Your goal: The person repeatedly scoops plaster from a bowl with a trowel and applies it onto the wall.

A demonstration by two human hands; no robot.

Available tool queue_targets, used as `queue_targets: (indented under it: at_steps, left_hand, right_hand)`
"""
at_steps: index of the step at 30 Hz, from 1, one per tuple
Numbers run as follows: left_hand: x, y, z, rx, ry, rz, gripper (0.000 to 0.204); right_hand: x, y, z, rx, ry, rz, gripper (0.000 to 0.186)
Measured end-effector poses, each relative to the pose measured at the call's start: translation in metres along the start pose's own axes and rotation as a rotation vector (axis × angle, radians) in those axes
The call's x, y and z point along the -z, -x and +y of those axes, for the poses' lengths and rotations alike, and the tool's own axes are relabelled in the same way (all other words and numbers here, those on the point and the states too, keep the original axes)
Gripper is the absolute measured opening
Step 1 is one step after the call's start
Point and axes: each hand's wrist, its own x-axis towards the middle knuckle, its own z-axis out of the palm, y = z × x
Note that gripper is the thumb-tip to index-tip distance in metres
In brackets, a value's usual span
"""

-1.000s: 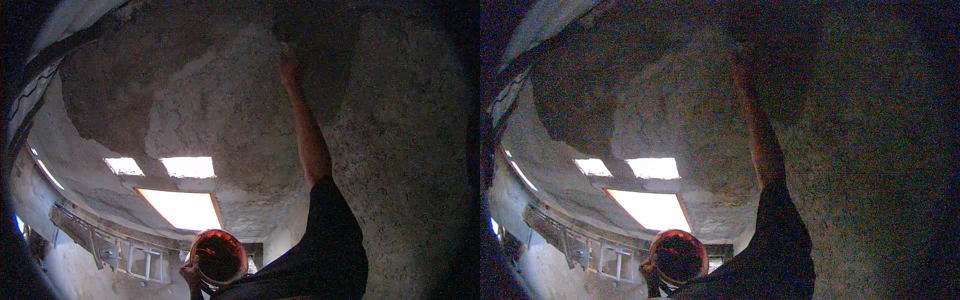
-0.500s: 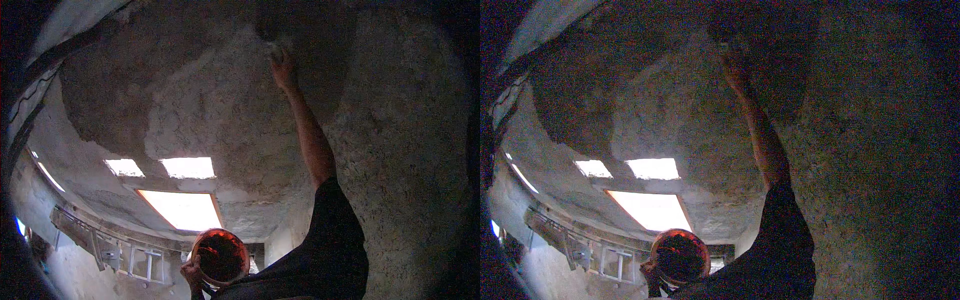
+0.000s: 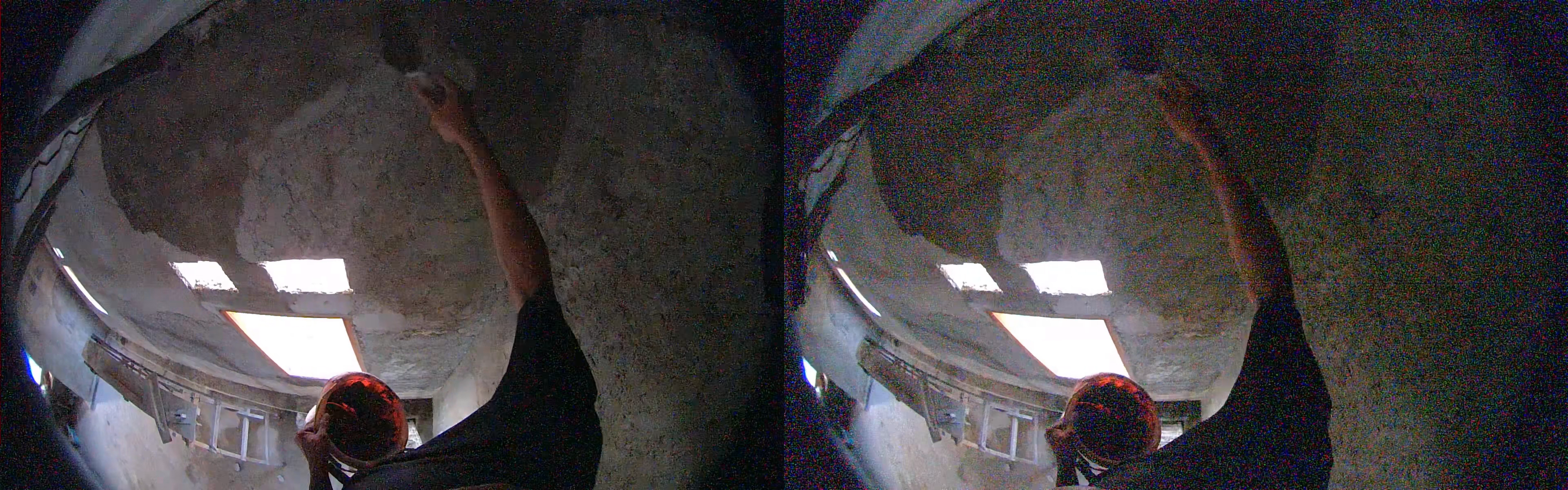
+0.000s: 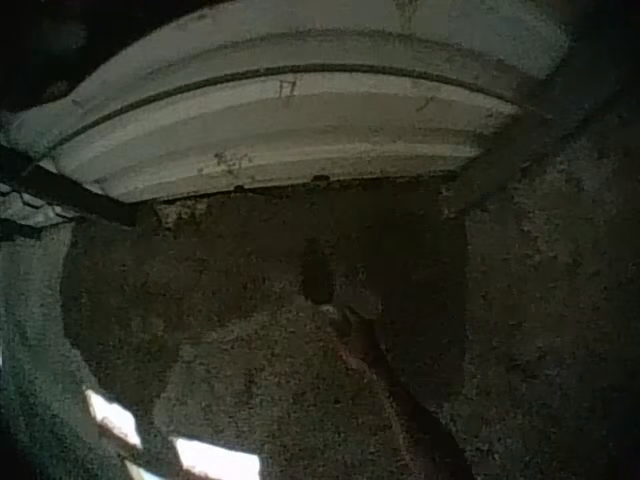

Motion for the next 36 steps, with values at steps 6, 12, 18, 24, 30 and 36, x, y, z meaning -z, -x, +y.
queue_targets:
  at_steps: [6,12,18,24,30,36]
  left_hand:
    - [0.003,-0.014,-0.058,-0.009,0.01,-0.041,0.037]
    - [-0.008,-0.01,-0.028,-0.033,-0.166,-0.074,0.04]
    - [-0.006,-0.014,-0.062,0.041,-0.063,0.041,0.039]
    - [0.004,-0.002,-0.013,0.116,-0.119,0.002,0.043]
    - [0.007,-0.005,-0.037,0.008,-0.197,0.055,0.042]
    - [0.006,0.0,-0.031,0.013,-0.11,0.079,0.043]
  right_hand:
    - [0.018,0.001,0.019,-0.246,-0.33,0.25,0.049]
    - [-0.007,-0.017,0.107,0.297,0.719,0.547,0.049]
    - [-0.004,0.031,-0.012,-0.006,-0.088,-0.26,0.048]
    - [0.002,0.016,0.06,-0.214,-0.25,0.187,0.051]
    - [0.064,-0.021,0.133,-0.145,0.309,0.3,0.058]
    - [0.068,0.026,0.083,-0.318,0.133,0.056,0.059]
